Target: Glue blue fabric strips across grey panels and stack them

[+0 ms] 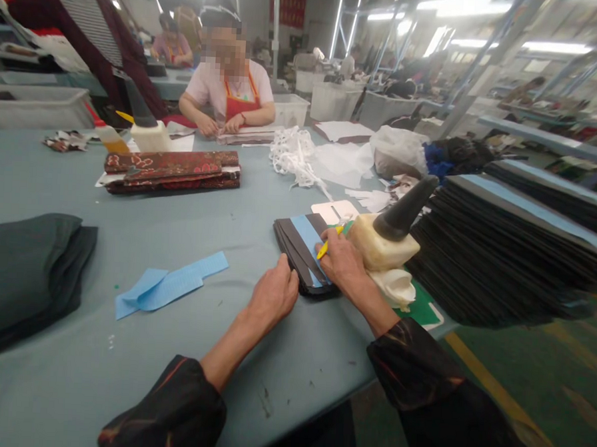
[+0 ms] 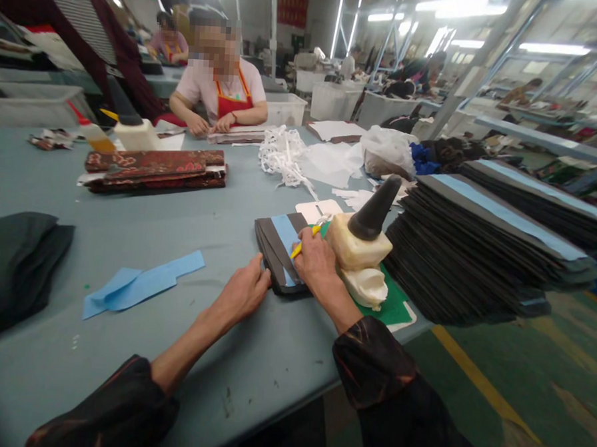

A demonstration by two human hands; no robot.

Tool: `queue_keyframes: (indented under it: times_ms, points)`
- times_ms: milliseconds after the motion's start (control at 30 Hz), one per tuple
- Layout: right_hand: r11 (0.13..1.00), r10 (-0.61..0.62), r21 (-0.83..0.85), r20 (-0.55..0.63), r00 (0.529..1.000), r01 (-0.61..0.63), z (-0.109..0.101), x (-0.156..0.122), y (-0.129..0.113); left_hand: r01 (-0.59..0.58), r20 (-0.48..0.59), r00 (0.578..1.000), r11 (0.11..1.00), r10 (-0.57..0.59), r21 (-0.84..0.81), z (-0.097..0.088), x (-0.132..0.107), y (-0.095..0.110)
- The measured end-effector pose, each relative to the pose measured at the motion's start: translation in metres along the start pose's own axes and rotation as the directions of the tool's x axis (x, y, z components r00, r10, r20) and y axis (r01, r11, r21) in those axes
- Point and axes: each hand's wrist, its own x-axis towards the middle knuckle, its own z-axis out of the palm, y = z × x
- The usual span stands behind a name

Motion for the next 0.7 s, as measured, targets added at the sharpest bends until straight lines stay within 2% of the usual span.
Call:
queue_keyframes:
  times_ms: [433,600,700]
  points:
    - [0.997,-0.064,0.038,-0.041,0.997,0.065,0.012,-0.011,-0.001,0.067,-0.008,0.998,0.992,-0.066,0.107,-0.003,-0.004,0.018]
    - [0.995,-0.095,0.018,-0.115,0.989,0.098,0.009,-0.015,0.002,0.071,0.002,0.997,0.994,-0.072,0.083,-0.008,-0.009,0.021]
    - [0.985,-0.156,0.041,-0.181,0.971,0.166,0.002,-0.025,0.000,0.039,0.013,0.999,0.998,-0.040,0.041,-0.016,-0.018,0.018]
